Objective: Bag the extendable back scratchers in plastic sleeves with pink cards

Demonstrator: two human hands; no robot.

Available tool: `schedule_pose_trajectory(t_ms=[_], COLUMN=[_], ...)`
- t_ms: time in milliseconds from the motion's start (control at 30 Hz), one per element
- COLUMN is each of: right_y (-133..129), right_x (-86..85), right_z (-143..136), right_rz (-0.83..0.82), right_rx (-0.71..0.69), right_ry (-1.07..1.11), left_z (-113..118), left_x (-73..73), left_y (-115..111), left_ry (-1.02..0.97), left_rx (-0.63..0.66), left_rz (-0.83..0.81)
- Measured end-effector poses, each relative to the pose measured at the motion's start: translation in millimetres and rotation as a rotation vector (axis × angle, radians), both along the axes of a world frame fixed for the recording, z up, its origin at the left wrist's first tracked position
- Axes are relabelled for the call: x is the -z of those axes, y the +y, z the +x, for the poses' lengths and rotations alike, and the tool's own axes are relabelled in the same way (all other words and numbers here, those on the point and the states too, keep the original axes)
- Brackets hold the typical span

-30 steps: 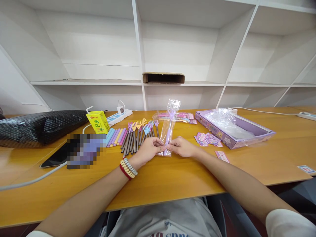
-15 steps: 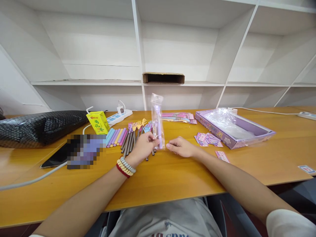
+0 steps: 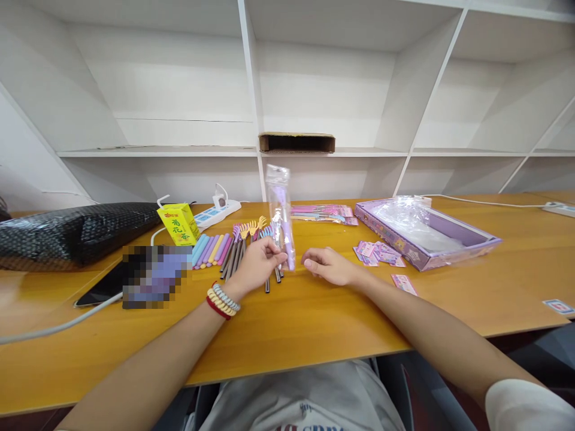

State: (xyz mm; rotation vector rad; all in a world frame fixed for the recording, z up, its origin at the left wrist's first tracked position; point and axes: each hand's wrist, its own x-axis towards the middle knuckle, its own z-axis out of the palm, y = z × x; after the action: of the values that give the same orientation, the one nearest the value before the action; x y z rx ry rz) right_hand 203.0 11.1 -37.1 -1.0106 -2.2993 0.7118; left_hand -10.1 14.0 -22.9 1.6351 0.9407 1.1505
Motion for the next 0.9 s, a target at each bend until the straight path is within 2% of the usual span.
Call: schedule_pose_trajectory(t_ms=[133,200,267,367,533,700,900], right_y=[2,3,2,0,1,5,3], right_x=[4.8,6.3,6.8,6.3,8.2,12.4,9.5], right_z=[1,0,-1,-3,-3,0,-1], right_rz=[-0.084,-0.103,-0.11,-0.095,-0.128,-0.132,-0.063], right_rx=[-0.177,-0.292,-0.352,-0.347,-0.312,-0.265,-0.23], right_ry=[0.118,0.13,0.126,0.121,0.137,0.048,0.008], left_z=[11,13,12,10,12,14,12], left_x=[3.5,4.8,5.5,5.5,4.9,3.0,1.6], left_y=[-15,-17,-17,-16,-16,-16,-15], left_ry=[0.026,0.073,0.151,0.242,0.25,0.227,0.265], left_rx=[0.213,0.236,0.194,0.133,0.15,0.223,0.27], left_rz=[-0.036,-0.04,0.015,0.088,0.059,-0.058,-0.05])
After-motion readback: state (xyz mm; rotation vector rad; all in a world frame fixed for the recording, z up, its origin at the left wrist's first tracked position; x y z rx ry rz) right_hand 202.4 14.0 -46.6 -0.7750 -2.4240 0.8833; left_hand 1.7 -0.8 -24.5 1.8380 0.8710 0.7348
